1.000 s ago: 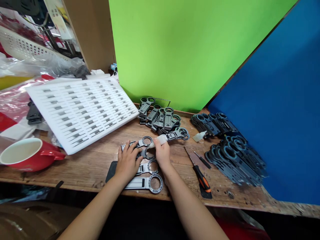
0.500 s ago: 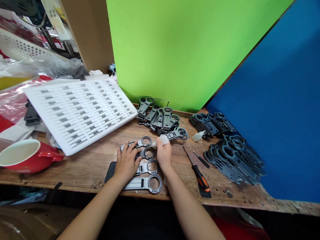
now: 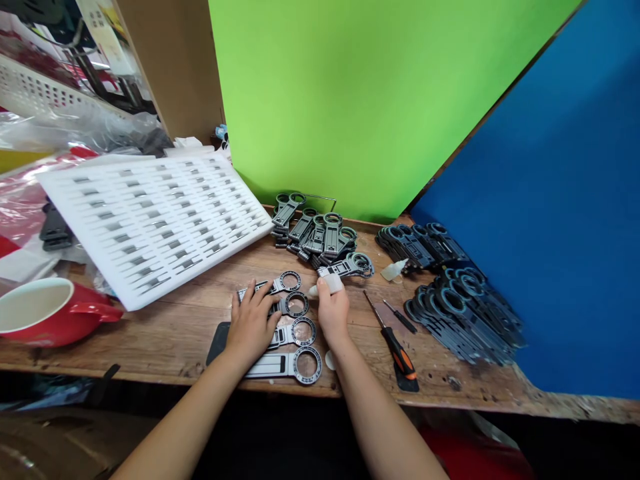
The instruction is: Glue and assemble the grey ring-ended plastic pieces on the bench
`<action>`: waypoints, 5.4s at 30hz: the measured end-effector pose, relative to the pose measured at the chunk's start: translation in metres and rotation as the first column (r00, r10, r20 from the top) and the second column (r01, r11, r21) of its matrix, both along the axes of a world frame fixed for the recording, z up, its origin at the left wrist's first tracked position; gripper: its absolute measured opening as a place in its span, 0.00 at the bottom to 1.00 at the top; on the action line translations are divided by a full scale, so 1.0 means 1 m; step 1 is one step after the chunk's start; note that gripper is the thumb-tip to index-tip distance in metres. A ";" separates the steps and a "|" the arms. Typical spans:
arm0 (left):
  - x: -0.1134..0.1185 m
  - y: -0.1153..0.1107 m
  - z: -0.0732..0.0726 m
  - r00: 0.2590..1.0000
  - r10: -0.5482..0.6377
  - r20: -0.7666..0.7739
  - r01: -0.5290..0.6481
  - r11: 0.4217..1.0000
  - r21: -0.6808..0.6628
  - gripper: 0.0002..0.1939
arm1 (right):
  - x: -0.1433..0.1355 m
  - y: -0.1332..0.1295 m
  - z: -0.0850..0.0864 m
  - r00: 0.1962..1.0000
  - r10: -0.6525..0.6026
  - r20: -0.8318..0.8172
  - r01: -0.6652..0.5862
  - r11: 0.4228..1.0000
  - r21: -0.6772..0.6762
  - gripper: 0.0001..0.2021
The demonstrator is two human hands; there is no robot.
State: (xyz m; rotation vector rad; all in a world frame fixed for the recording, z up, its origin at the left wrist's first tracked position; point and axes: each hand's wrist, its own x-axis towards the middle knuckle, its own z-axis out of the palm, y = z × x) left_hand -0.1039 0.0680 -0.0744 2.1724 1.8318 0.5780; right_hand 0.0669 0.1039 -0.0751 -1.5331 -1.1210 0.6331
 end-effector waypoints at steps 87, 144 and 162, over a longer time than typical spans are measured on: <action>-0.011 -0.047 0.068 0.942 -0.053 0.332 0.210 0.864 -0.458 0.23 | -0.005 -0.072 0.042 0.921 0.358 -0.153 -0.359 0.933 0.026 0.11; -0.013 -0.053 0.067 0.949 -0.060 0.309 0.217 0.835 -0.506 0.27 | 0.015 -0.055 0.041 0.940 0.208 -0.269 -0.195 0.978 0.074 0.12; -0.020 -0.047 0.071 0.957 -0.065 0.283 0.202 0.849 -0.489 0.26 | 0.016 -0.070 0.044 0.974 0.226 -0.005 -0.225 0.970 0.088 0.11</action>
